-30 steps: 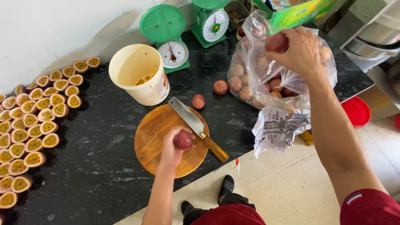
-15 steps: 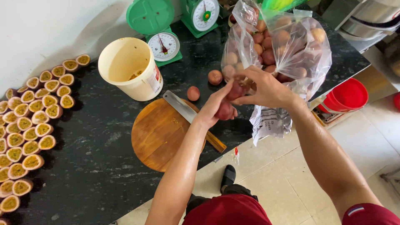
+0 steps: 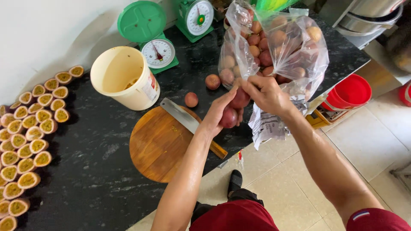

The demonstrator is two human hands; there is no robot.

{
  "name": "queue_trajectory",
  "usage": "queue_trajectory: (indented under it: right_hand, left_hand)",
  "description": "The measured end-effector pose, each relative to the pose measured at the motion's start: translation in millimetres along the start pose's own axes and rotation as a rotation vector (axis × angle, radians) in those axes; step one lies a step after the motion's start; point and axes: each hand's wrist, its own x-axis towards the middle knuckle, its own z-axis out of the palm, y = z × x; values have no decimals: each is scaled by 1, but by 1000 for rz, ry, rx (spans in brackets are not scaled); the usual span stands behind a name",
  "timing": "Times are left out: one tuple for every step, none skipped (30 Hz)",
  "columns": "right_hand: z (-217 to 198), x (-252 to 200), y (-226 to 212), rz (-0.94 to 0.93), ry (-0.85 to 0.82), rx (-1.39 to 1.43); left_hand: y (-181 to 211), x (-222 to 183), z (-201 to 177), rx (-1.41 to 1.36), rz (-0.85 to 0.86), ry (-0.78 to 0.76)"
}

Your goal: Sharpen a cleaver on a whetstone and then cut a large quantity of passion fruits in half on a cutting board.

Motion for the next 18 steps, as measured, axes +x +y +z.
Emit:
queue_trajectory:
  right_hand:
    - [2, 1, 3, 4, 5, -2]
    - [4, 2, 6, 90, 74, 275]
    - [6, 3, 10, 175, 144, 552]
    - [6, 5, 14, 177, 149, 551]
    - [6, 9, 17, 297, 234, 790]
    - [7, 12, 20, 417, 320, 1028]
    - [2, 21, 32, 417, 319, 1028]
    - [-3, 30, 44, 448, 386, 766]
    - [-7, 38, 56, 475, 445, 501]
    - [-16, 43, 67, 476, 442, 501]
    - [-25, 48, 77, 481, 301, 114]
    - [-33, 53, 88, 472, 154, -270]
    - [-32, 51, 126, 472, 153, -267]
    - [-32, 49, 164, 449, 51, -419]
    - [-31, 51, 201, 417, -53, -571]
    - [-34, 53, 179, 412, -55, -570]
    - [-35, 53, 157, 445, 43, -583]
    - [-35, 53, 135, 477, 141, -595]
  left_hand:
    - [2, 3, 8, 2, -4, -5]
    - [4, 6, 16, 53, 113, 62]
    - [5, 8, 24, 104, 232, 129]
    - [4, 11, 31, 105, 228, 124]
    - [4, 14, 37, 152, 314, 76]
    - [4, 17, 43, 199, 398, 27]
    - [5, 19, 46, 199, 399, 28]
    - [6, 20, 49, 137, 349, -14]
    - [7, 21, 52, 74, 299, -53]
    - [10, 18, 48, 72, 300, -51]
    - [13, 14, 44, 59, 281, 12]
    - [17, 10, 39, 47, 262, 75]
    - [11, 10, 24, 47, 261, 78]
    - [6, 9, 8, 112, 254, 188]
    - [2, 9, -8, 176, 250, 300]
    - [-3, 11, -20, 176, 253, 305]
    - [-11, 10, -34, 249, 209, 452]
    - [-19, 8, -47, 321, 160, 598]
